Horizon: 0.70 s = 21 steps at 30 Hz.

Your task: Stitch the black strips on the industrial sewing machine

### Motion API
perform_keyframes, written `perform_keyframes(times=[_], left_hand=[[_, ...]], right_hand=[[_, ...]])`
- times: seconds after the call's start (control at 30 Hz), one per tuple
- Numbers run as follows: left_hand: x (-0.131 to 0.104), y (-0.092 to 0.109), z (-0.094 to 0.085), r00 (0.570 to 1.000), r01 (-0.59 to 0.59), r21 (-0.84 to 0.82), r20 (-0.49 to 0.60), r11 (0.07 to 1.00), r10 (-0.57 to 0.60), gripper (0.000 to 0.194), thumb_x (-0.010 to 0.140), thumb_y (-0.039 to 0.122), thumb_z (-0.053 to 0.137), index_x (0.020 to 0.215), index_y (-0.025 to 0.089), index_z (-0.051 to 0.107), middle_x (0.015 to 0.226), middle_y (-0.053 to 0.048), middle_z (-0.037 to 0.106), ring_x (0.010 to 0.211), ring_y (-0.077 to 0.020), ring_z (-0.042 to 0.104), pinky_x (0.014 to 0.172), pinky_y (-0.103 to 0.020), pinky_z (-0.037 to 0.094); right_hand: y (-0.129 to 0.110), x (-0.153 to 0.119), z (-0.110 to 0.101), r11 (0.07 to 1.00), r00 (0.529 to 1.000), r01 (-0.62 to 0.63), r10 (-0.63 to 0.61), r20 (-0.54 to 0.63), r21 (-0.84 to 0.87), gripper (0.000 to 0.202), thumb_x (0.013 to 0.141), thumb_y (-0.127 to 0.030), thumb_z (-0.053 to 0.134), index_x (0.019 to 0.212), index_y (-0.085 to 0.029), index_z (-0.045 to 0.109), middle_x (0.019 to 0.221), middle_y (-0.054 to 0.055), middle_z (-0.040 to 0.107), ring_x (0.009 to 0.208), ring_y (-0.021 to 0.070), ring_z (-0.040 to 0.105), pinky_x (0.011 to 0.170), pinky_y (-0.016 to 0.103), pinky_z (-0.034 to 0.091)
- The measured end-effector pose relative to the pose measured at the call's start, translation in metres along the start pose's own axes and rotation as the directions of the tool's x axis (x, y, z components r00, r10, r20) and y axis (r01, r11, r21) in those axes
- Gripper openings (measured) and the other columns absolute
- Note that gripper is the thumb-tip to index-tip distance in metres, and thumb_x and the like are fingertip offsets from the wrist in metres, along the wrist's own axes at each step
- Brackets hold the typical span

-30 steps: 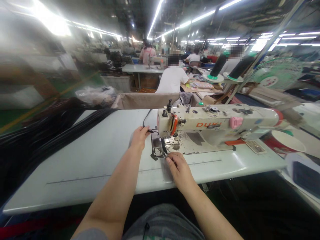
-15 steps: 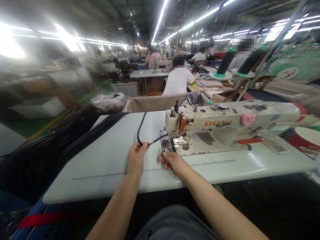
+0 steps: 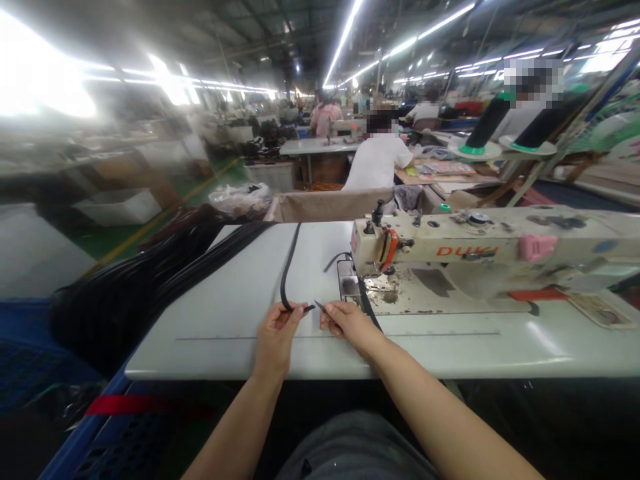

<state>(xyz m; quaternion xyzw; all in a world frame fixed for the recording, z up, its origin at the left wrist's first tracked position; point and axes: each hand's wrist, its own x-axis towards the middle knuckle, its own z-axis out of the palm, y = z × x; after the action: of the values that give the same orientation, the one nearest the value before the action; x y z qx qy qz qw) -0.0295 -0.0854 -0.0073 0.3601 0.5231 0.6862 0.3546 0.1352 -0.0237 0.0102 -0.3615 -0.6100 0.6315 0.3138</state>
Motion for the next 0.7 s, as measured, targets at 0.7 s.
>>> perform_keyframes(times=[0.7], left_hand=[[0.092,0.058,-0.196,0.990,0.080,0.955,-0.110,0.286,0.091,0.045,0.094,0.038,0.046,0.126,0.019,0.072,0.105,-0.007,0.078,0.100,-0.0251,0.070,0.093,-0.035,0.052]], right_hand=[[0.021,-0.067,-0.043,0.015,0.961,-0.224,-0.164,-0.223,-0.974,0.051,0.102,-0.022,0.044,0.151,-0.011,0.051,0.102,0.015,0.078,0.072,0.0255,0.077,0.060,0.032,0.058]])
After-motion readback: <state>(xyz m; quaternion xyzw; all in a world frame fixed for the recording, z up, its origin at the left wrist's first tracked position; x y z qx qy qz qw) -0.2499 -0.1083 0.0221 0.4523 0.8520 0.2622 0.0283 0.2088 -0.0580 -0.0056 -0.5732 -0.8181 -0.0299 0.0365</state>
